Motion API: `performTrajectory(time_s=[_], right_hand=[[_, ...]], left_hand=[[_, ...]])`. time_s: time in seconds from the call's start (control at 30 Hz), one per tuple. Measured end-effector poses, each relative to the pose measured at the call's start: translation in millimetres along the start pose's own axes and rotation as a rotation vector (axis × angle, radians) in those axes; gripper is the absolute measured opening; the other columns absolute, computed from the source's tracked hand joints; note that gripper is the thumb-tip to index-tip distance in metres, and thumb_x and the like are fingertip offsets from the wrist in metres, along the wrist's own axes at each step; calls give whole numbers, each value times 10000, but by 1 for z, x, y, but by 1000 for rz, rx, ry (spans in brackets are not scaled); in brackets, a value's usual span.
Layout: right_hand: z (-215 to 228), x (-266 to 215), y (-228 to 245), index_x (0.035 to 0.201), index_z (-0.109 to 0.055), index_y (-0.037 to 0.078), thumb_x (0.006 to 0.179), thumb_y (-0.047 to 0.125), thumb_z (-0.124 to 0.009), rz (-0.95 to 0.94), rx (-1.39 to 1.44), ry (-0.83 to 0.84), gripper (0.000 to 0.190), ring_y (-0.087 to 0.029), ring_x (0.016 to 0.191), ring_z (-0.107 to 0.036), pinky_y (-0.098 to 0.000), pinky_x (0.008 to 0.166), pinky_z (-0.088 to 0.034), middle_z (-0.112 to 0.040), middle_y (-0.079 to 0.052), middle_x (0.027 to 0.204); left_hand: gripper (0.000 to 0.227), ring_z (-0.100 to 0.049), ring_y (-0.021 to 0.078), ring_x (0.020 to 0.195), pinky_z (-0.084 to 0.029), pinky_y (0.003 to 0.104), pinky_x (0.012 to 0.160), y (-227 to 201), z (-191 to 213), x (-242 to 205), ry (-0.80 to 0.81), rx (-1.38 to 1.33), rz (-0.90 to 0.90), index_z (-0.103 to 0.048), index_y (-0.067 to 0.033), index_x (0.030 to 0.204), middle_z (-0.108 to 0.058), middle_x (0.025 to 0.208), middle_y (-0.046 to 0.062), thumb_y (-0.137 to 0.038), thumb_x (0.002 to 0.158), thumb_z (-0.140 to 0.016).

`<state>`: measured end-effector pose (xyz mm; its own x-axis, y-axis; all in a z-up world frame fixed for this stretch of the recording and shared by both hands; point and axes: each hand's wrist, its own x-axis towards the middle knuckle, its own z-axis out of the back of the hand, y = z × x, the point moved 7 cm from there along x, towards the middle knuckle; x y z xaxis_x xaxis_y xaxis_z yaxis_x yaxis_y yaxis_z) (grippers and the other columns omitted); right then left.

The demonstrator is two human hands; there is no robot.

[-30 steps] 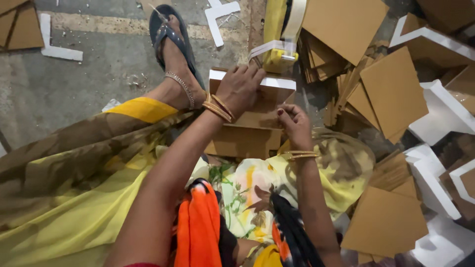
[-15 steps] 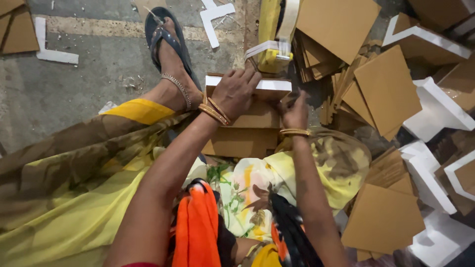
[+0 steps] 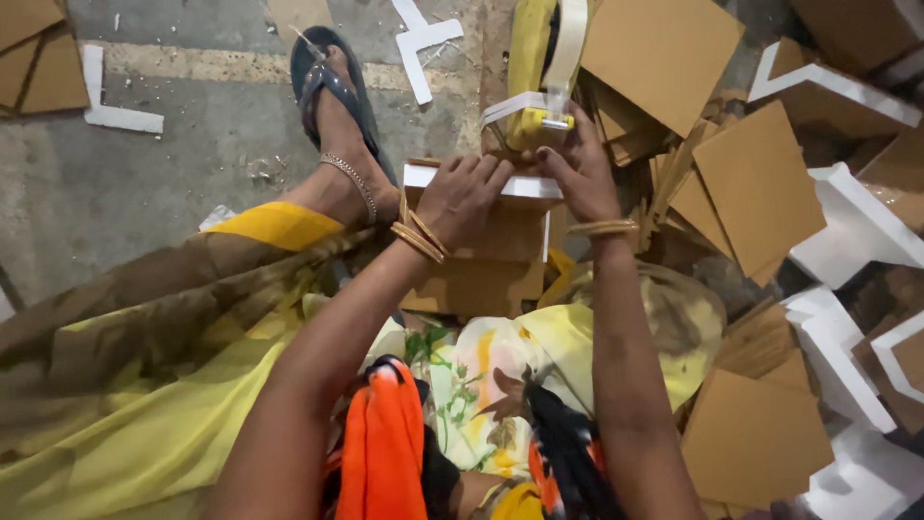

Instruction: The person sits on the floor and assembles small cardboard boxes by inserting white foam inserts into the base and folding the flaps. They use a tape dispenser to seal the boxes and place the finished items aside.

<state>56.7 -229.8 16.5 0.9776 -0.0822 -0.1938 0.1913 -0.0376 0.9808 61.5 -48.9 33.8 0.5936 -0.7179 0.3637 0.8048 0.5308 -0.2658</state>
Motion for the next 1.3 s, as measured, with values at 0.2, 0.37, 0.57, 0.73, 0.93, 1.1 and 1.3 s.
performTrajectory(time_s=[0.2,0.37,0.57,0.73,0.93,1.1,1.3], right_hand=[[-7,14,3,1611,-287,31,789,-233,-513,140,-13,-99,893,-222,1306,-605,-349,1057,-588,-504,-101,1508],[10,-13,-43,1571,-418,46,850,-120,-637,-348,-157,-158,772,-249,1235,-635,-328,1064,-520,-639,-157,1383],[40,-45,-112,1462,-479,60,819,-45,-672,-496,96,145,680,-168,1223,-636,-311,1043,-519,-657,-55,1328],[70,-29,-165,1238,-683,25,852,6,-726,-335,-389,125,389,-210,1087,-667,-321,907,-534,-721,-105,1169],[91,-56,-125,1301,-653,68,914,107,-751,-226,-72,-256,401,-186,1058,-671,-321,870,-543,-701,-74,1184],[24,-112,-41,1367,-580,123,792,2,-749,18,-396,-43,611,-224,1129,-609,-341,939,-511,-639,-76,1244],[25,-112,0,1292,-642,161,680,-123,-641,135,-951,-106,675,-317,1204,-638,-393,1065,-504,-677,-91,1259]], left_hand=[[336,-612,232,1064,-465,365,915,-1,-6,0,-7,16,-1,-582,-89,1242,-613,1074,61,-176,917,-578],[378,-607,204,1036,-457,348,933,-15,1,-16,-105,98,-82,-592,-88,1285,-627,1104,45,-177,918,-571],[327,-608,206,1044,-454,355,1010,-38,-8,-35,-114,37,-222,-606,-110,1251,-619,1075,41,-185,935,-567],[287,-606,199,1036,-437,362,1024,-42,-9,-25,-104,43,-231,-604,-137,1205,-615,1049,27,-189,924,-571],[295,-600,202,1026,-432,360,990,-40,-14,-21,-47,-10,-228,-612,-138,1202,-611,1033,31,-189,913,-576],[342,-604,226,1044,-431,376,985,-43,-10,-20,-27,-67,-213,-607,-103,1188,-617,1046,56,-226,872,-561],[320,-607,258,1045,-434,419,1005,-10,6,-9,-30,-36,-87,-632,-134,1176,-642,1073,71,-127,856,-620]])
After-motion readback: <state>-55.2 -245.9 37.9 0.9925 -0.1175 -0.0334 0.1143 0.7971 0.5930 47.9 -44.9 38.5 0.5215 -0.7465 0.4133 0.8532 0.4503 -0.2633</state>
